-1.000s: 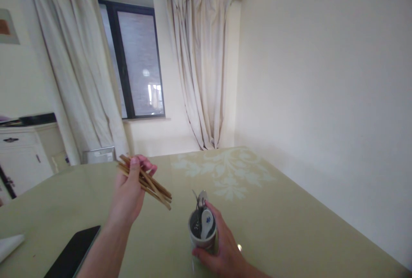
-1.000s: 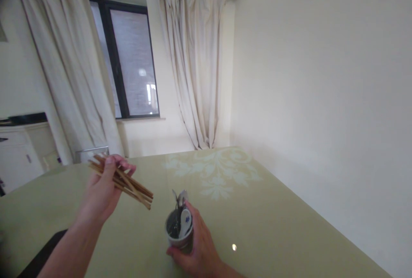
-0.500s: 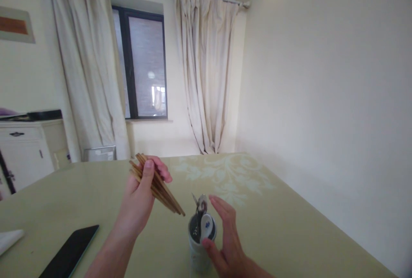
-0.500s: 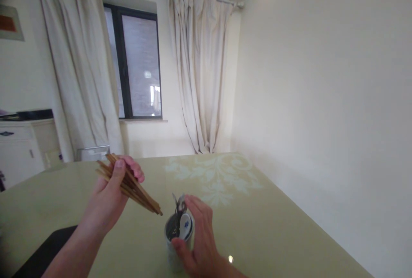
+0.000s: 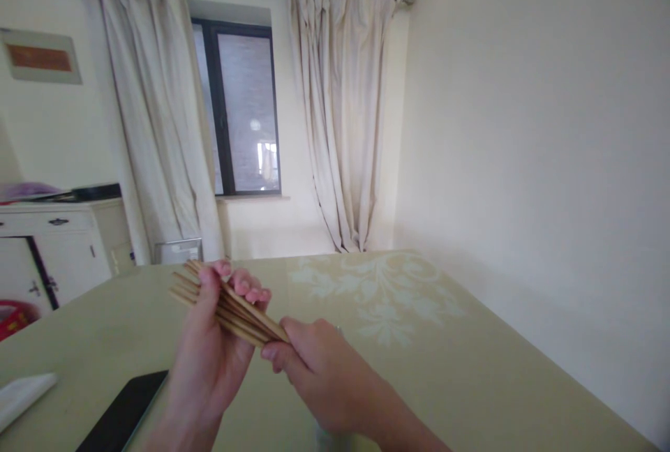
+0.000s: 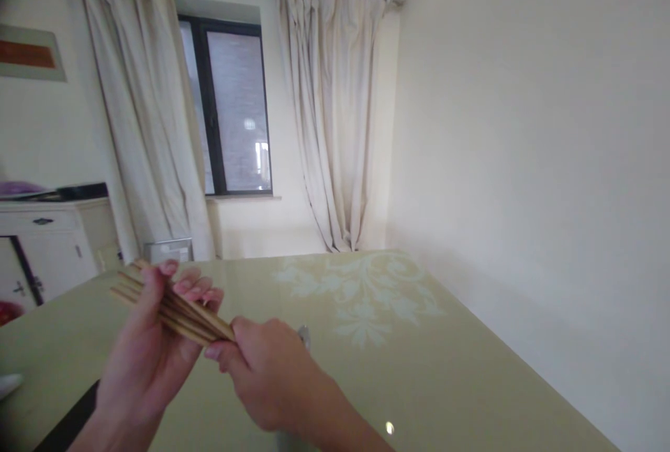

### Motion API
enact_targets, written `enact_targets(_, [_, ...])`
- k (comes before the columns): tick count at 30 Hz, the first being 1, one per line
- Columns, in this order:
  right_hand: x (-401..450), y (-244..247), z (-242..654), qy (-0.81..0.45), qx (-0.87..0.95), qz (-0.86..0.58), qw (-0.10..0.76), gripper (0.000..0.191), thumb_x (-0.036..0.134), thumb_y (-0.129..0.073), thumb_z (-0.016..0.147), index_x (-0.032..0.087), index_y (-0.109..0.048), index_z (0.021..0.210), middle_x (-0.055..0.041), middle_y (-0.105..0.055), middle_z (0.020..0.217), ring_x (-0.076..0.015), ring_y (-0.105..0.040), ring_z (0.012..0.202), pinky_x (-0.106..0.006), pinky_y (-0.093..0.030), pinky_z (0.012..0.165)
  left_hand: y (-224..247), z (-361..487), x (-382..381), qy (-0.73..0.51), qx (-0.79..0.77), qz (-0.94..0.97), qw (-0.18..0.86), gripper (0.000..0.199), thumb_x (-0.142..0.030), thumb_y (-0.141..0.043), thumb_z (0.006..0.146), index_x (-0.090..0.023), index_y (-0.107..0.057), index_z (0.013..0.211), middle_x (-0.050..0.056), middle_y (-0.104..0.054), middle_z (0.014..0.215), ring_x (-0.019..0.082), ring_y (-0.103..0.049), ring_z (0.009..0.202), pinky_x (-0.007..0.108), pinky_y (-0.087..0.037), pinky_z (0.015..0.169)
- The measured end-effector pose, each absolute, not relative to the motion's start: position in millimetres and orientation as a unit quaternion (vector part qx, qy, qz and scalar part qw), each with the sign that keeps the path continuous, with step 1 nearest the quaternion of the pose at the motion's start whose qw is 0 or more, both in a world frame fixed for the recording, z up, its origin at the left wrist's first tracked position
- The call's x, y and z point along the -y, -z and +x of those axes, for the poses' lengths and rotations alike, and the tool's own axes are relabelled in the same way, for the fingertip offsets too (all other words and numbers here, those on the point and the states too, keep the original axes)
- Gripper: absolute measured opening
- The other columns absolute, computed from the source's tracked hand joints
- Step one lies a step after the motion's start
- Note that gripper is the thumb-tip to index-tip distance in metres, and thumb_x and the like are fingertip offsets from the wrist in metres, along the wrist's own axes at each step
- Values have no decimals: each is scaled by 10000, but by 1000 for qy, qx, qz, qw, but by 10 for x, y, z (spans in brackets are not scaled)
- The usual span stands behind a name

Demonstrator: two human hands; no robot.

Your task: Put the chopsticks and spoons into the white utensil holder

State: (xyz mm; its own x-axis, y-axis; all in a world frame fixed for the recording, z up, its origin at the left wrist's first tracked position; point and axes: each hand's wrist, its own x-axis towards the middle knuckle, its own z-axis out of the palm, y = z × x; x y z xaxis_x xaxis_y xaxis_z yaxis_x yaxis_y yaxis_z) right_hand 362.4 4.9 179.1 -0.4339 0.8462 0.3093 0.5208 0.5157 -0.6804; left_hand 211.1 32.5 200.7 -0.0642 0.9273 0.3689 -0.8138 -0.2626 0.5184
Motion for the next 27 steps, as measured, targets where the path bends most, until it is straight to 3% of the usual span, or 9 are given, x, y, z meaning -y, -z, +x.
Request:
enact_targets(5, [-143, -1867, 3818, -364, 781, -401, 310, 272, 302, -513, 1048, 196, -580, 807, 66, -556, 566, -91, -511, 488, -215, -348, 554, -1874, 2312, -372, -698, -104, 328, 627, 275, -366, -861, 841, -210, -643, 907, -61, -565, 738, 93, -624, 659, 203, -615, 659])
enact_targets(9, [-148, -1898, 3857, -273, 787, -433, 345, 373, 413, -550, 1057, 184, -618, 771, 37, -599, 630, -104, -548, 584, -228, -327, 576, -1903, 2227, -412, -748, -76, 316, 579, 270, -320, -888, 817, -202, -671, 925, -61, -602, 756, 81, -638, 674, 215, -635, 751])
enact_targets(13, [-116, -1913, 3802, -229, 793, -417, 381, 328, 353, -542, 1070, 179, -660, 818, 17, -653, 715, -117, -587, 659, -237, -344, 621, -1846, 2271, -392, -738, -99, 322, 584, 331, -401, -866, 835, -220, -721, 1071, -37, -676, 822, 109, -693, 756, 224, -644, 770])
enact_targets(16, [-124, -1895, 3781, -244, 785, -384, 421, 277, 331, -563, 1063, 181, -680, 861, 14, -681, 748, -124, -610, 670, -237, -383, 638, -1788, 2353, -350, -695, -111, 333, 628, 308, -439, -847, 845, -205, -736, 1012, -8, -714, 846, 152, -732, 843, 249, -656, 790])
enact_targets(19, [-151, -1841, 3777, -263, 733, -375, 502, 373, 468, -535, 1073, 185, -684, 881, 6, -684, 720, -140, -639, 654, -248, -448, 646, -1824, 2353, -310, -715, -81, 304, 624, 197, -391, -806, 894, -219, -737, 960, -9, -738, 860, 149, -745, 866, 269, -656, 860])
enact_targets(21, [-158, -1789, 3748, -241, 685, -340, 598, 416, 560, -495, 1071, 193, -690, 1057, -49, -745, 926, -187, -709, 851, -290, -525, 786, -1863, 2353, -271, -748, -72, 263, 605, 121, -363, -730, 964, -258, -745, 1021, -15, -764, 918, 135, -754, 898, 273, -643, 912])
enact_targets(23, [-151, -1727, 3687, -220, 642, -278, 680, 484, 618, -458, 1065, 217, -643, 1264, -101, -719, 1213, -238, -688, 1124, -367, -528, 984, -1862, 2408, -211, -759, -82, 229, 603, 128, -367, -688, 995, -298, -746, 1086, -19, -781, 975, 133, -761, 941, 274, -632, 937])
enact_targets(27, [-133, -1594, 3535, -240, 600, -221, 730, 455, 578, -418, 1087, 255, -634, 1323, -103, -684, 1303, -269, -633, 1271, -439, -493, 1106, -1737, 2637, -75, -676, -142, 240, 682, 308, -462, -822, 868, -227, -763, 1059, 28, -777, 997, 193, -765, 997, 311, -618, 965])
